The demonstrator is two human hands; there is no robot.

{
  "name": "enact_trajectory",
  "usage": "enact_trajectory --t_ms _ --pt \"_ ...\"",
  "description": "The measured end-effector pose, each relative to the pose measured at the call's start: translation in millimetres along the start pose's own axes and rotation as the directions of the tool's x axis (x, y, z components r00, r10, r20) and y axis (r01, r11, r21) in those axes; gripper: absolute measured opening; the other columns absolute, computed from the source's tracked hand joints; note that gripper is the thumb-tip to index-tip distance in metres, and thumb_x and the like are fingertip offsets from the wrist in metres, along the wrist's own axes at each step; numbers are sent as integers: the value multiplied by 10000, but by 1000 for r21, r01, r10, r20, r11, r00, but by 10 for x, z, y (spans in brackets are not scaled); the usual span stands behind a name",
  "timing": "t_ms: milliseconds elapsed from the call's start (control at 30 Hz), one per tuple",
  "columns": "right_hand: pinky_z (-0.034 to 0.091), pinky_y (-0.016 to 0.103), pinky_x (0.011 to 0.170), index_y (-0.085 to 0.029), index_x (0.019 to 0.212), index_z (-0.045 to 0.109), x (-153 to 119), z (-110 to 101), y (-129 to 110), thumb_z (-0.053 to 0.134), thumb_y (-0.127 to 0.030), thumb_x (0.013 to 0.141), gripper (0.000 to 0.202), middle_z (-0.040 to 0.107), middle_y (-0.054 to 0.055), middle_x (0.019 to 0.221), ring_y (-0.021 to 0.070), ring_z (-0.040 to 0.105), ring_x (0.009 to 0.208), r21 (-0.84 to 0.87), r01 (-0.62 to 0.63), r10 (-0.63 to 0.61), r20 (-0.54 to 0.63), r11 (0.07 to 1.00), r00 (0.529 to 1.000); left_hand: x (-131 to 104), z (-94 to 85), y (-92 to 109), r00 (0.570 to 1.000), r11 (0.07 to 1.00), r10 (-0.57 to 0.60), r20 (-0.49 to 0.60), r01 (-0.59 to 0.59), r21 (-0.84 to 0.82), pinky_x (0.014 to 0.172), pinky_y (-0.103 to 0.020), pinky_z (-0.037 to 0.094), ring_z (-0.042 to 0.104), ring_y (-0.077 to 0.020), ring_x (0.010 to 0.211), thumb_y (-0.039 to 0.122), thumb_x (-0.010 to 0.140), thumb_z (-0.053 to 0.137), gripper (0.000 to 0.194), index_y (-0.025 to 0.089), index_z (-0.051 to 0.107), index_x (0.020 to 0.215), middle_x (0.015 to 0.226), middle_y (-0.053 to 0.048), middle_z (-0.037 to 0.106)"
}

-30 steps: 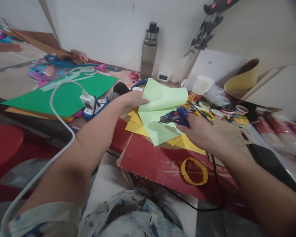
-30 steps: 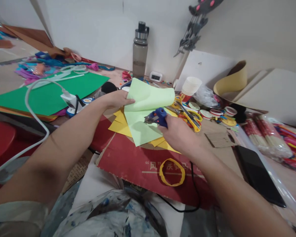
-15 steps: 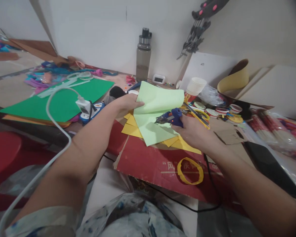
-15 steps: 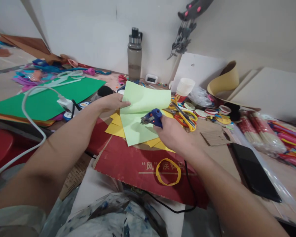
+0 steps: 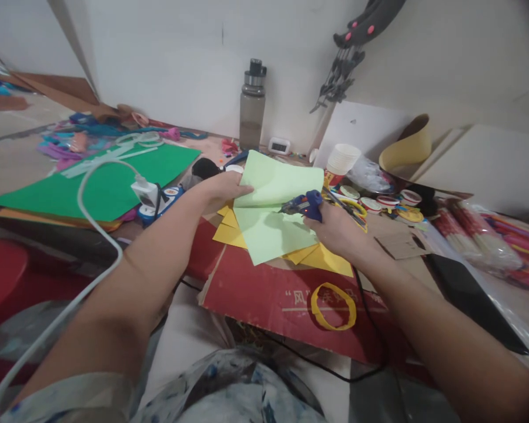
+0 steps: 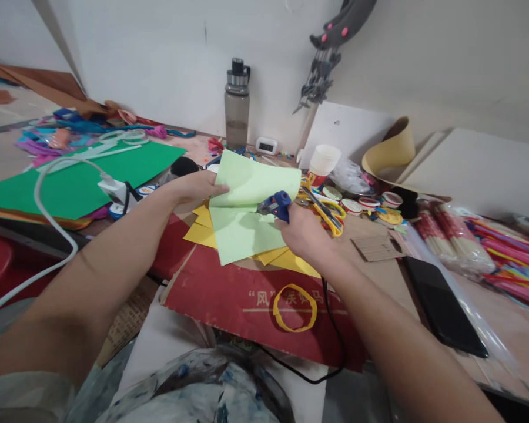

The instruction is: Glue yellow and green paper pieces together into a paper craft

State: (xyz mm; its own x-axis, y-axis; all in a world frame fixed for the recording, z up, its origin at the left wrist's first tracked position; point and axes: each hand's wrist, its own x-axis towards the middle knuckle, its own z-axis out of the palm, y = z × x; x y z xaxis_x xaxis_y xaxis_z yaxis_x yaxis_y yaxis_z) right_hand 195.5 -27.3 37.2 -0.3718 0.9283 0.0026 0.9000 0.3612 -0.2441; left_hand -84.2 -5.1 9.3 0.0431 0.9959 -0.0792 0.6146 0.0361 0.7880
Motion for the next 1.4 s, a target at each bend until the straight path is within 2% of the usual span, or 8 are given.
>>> enact_trajectory --t_ms 167,267,400,600,967,1200,1333,1400 --pt "447 307 745 -98 1136 620 124 21 -12 497 -307 930 318 705 203 1095 286 670 992 -43 -30 29 -30 999 999 -36 37 14 999 992 -11 30 15 -124 810 -265 530 692 -207 954 366 786 661 271 169 709 967 1063 -92 747" --pt "450 311 759 -87 1152 613 166 49 -40 504 -300 923 332 701 210 1101 290 668 1006 -47 -56 54 -50 997 997 -47 39 38 999 995 -26 20 28 -92 811 -268 530 696 -207 938 361 793 658 242 169 713 929 1046 -87 751" --pt "453 303 756 -103 1139 617 148 83 -137 502 -294 919 313 696 199 1125 281 670 994 24 48 -47 -20 999 999 -29 18 33 1000 999 -17 22 19 -50 814 -284 533 697 -218 929 359 779 671 239 169 718 917 1031 -91 753" --pt "456 343 802 -89 1164 600 128 66 -36 478 -285 933 327 695 224 1101 311 664 1022 -66 -50 47 -57 997 997 -17 23 10 1000 996 -11 26 13 -86 823 -291 533 695 -228 937 372 777 671 276 157 716 944 1054 -103 749" --pt "455 324 794 -131 1102 633 94 112 58 530 -296 900 280 711 168 1055 288 658 986 13 -31 32 -95 999 995 -30 5 54 998 998 -43 38 45 -51 865 -298 510 685 -234 968 364 772 668 301 157 730 982 1017 -82 748" --pt "458 321 781 -128 1109 624 136 139 -37 534 -303 899 288 707 176 1066 286 660 987 43 5 -2 -62 999 998 -66 38 63 999 992 -37 30 40 -118 832 -278 513 687 -215 943 327 807 636 295 164 720 1038 1004 -72 750" --pt "457 332 795 -115 1125 618 161 131 -64 528 -280 901 292 700 196 1090 294 658 1001 -4 -56 55 -87 998 995 -52 27 57 999 997 -31 28 33 -74 851 -287 507 683 -216 948 339 819 625 266 162 729 990 984 -74 750" --pt "454 326 777 -125 1121 615 117 135 -126 525 -273 902 279 701 190 1089 293 659 992 31 -21 23 -75 999 997 -41 15 56 999 999 -34 30 35 -35 846 -283 506 680 -219 958 349 809 639 263 162 729 971 1007 -78 749"
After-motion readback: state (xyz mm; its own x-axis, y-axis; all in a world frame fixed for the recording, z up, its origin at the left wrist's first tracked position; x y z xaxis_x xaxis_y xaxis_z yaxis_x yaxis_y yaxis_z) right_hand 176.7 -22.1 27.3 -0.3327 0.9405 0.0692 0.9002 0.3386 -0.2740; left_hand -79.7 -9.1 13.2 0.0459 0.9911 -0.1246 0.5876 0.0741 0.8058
